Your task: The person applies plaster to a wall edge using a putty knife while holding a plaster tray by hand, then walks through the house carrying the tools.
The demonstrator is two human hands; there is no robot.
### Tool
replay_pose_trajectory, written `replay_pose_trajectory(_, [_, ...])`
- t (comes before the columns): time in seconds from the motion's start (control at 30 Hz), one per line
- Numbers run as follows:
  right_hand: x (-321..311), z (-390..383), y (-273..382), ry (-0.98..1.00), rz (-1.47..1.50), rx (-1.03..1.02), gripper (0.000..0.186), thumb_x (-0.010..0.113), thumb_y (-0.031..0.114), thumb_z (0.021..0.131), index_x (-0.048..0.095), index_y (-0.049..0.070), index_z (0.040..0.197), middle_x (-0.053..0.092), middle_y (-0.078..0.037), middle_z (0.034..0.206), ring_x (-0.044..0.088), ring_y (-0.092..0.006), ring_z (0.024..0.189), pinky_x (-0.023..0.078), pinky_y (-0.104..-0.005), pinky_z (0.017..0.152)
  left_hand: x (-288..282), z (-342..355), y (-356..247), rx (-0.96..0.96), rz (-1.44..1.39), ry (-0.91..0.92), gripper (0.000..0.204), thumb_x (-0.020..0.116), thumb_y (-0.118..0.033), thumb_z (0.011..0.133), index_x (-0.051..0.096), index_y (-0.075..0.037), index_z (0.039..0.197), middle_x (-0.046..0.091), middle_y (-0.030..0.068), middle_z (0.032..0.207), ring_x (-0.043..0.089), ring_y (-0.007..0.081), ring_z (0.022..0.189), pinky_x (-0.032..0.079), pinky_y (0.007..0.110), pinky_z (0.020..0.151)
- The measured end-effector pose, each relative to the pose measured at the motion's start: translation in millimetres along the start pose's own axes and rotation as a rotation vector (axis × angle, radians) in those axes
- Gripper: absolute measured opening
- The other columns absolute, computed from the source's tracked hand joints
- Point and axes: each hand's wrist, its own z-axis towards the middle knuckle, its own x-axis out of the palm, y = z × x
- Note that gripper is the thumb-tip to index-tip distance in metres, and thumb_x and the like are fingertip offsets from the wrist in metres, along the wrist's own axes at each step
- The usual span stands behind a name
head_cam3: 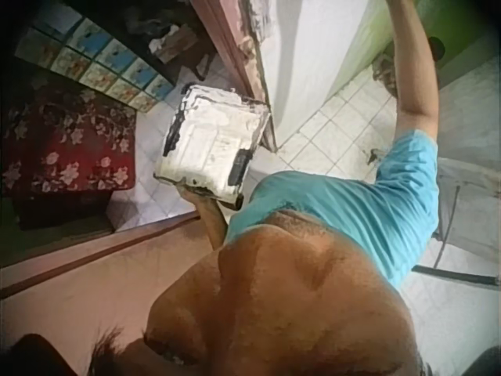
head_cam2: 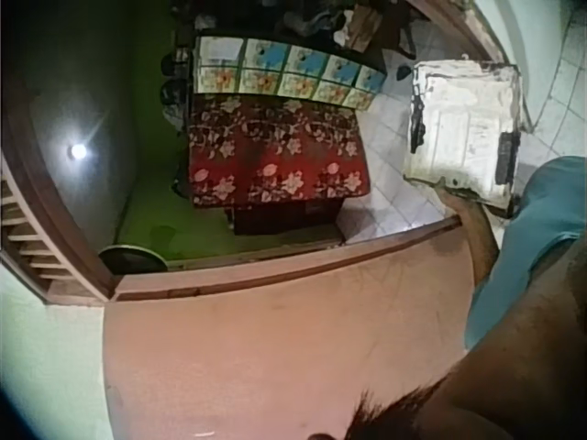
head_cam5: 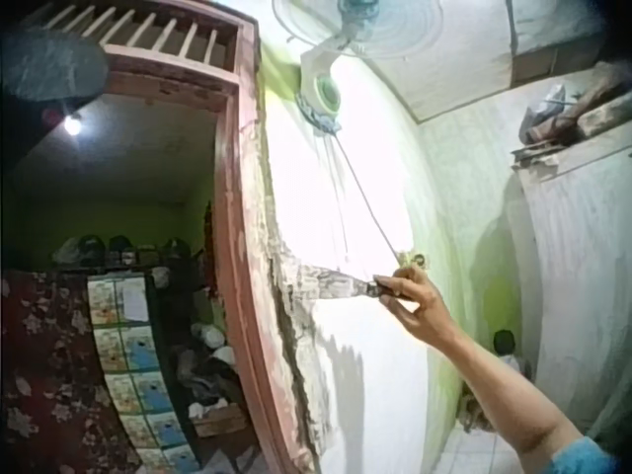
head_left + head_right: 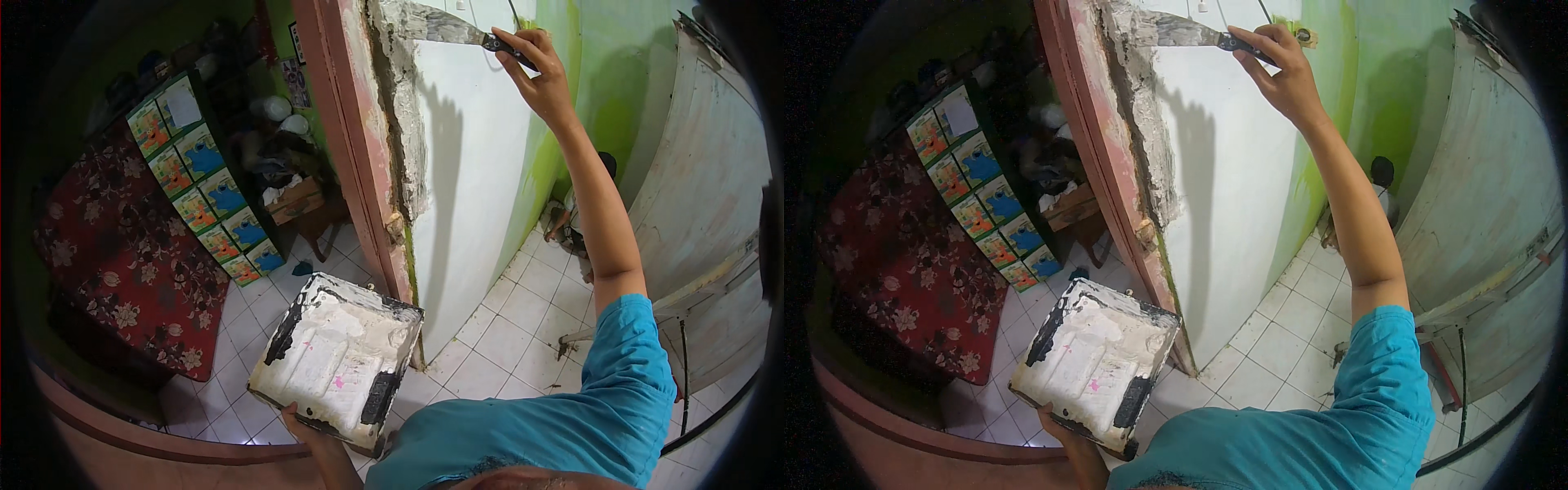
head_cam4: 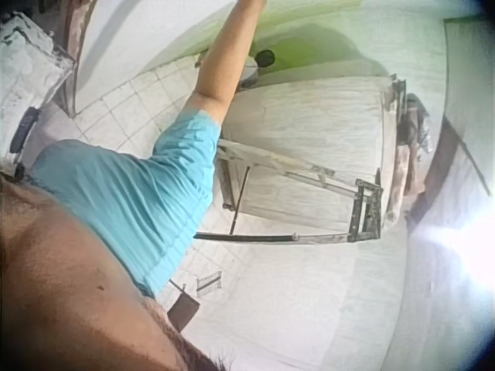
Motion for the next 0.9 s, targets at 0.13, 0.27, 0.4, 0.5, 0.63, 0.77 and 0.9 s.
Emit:
replay_pose_trajectory(0.13, [3.8, 11.0, 18.6, -0.005, -0.127, -0.143, 0.038, 0.078, 0.011, 0.089, 0.074, 0.022, 0.125, 0.061, -0.005, 0.100, 0.060, -0.0213, 0.092, 0.052, -0.0356, 0.083, -21.6, 14.2, -2.1, -0.036, -0.015, 0.027, 0.081, 0.055, -0.032, 0.076, 0.039, -0.001, 0.149, 0.050, 0.0244, 0.143, 0.052, 0.0431, 0.131, 0.047, 0.055, 0.108])
replay_pose_trajectory(0.27, [5.5, 21.2, 42.6, 0.075, -0.362, -0.280, 0.036, 0.078, 0.015, 0.088, 0.075, 0.024, 0.123, 0.062, -0.002, 0.096, 0.057, -0.0211, 0.085, 0.046, -0.0382, 0.079, -16.6, 16.6, -13.3, -0.059, -0.002, 0.045, 0.084, 0.056, -0.033, 0.075, 0.038, 0.000, 0.150, 0.049, 0.0247, 0.144, 0.051, 0.0439, 0.132, 0.046, 0.055, 0.109])
replay_pose_trajectory(0.4, [4.7, 38.2, 62.2, 0.074, -0.471, -0.349, 0.033, 0.077, 0.018, 0.089, 0.075, 0.024, 0.121, 0.061, -0.001, 0.095, 0.057, -0.0205, 0.084, 0.047, -0.0373, 0.077, -13.4, 19.5, -23.5, -0.099, -0.024, 0.013, 0.085, 0.057, -0.034, 0.075, 0.036, -0.001, 0.151, 0.047, 0.0243, 0.146, 0.050, 0.0445, 0.132, 0.045, 0.056, 0.109])
replay_pose_trajectory(0.5, [5.6, 56.0, 78.8, 0.051, -0.559, -0.469, 0.040, 0.077, 0.015, 0.089, 0.073, 0.025, 0.128, 0.062, -0.003, 0.099, 0.060, -0.0217, 0.089, 0.049, -0.0365, 0.081, -11.8, 22.1, -33.0, -0.146, -0.047, 0.037, 0.087, 0.058, -0.034, 0.074, 0.034, -0.003, 0.152, 0.044, 0.0238, 0.148, 0.047, 0.0444, 0.134, 0.044, 0.057, 0.110])
replay_pose_trajectory(0.63, [4.5, 79.9, 105.0, 0.019, -0.647, -0.389, 0.026, 0.074, 0.009, 0.089, 0.075, 0.011, 0.116, 0.059, -0.008, 0.095, 0.054, -0.0251, 0.089, 0.046, -0.0372, 0.080, -32.1, 32.1, -38.5, -0.169, -0.076, 0.081, 0.090, 0.059, -0.034, 0.074, 0.033, -0.004, 0.154, 0.042, 0.0230, 0.150, 0.044, 0.0438, 0.138, 0.042, 0.058, 0.112])
replay_pose_trajectory(0.77, [8.6, 77.1, 117.2, 0.033, -0.578, -0.372, 0.027, 0.074, 0.009, 0.089, 0.075, 0.012, 0.116, 0.059, -0.008, 0.094, 0.055, -0.0249, 0.088, 0.046, -0.0370, 0.079, -49.0, 39.1, -43.6, -0.188, -0.119, 0.089, 0.089, 0.058, -0.035, 0.074, 0.033, -0.004, 0.154, 0.042, 0.0224, 0.150, 0.044, 0.0432, 0.138, 0.042, 0.058, 0.112])
replay_pose_trajectory(0.9, [14.0, 64.6, 124.6, 0.074, -0.587, -0.397, 0.027, 0.075, 0.008, 0.088, 0.075, 0.010, 0.116, 0.059, -0.009, 0.094, 0.056, -0.0250, 0.088, 0.047, -0.0378, 0.079, -42.7, 37.7, -47.9, -0.158, -0.080, 0.105, 0.086, 0.055, -0.038, 0.077, 0.035, -0.005, 0.154, 0.044, 0.0209, 0.150, 0.045, 0.0419, 0.138, 0.041, 0.056, 0.112])
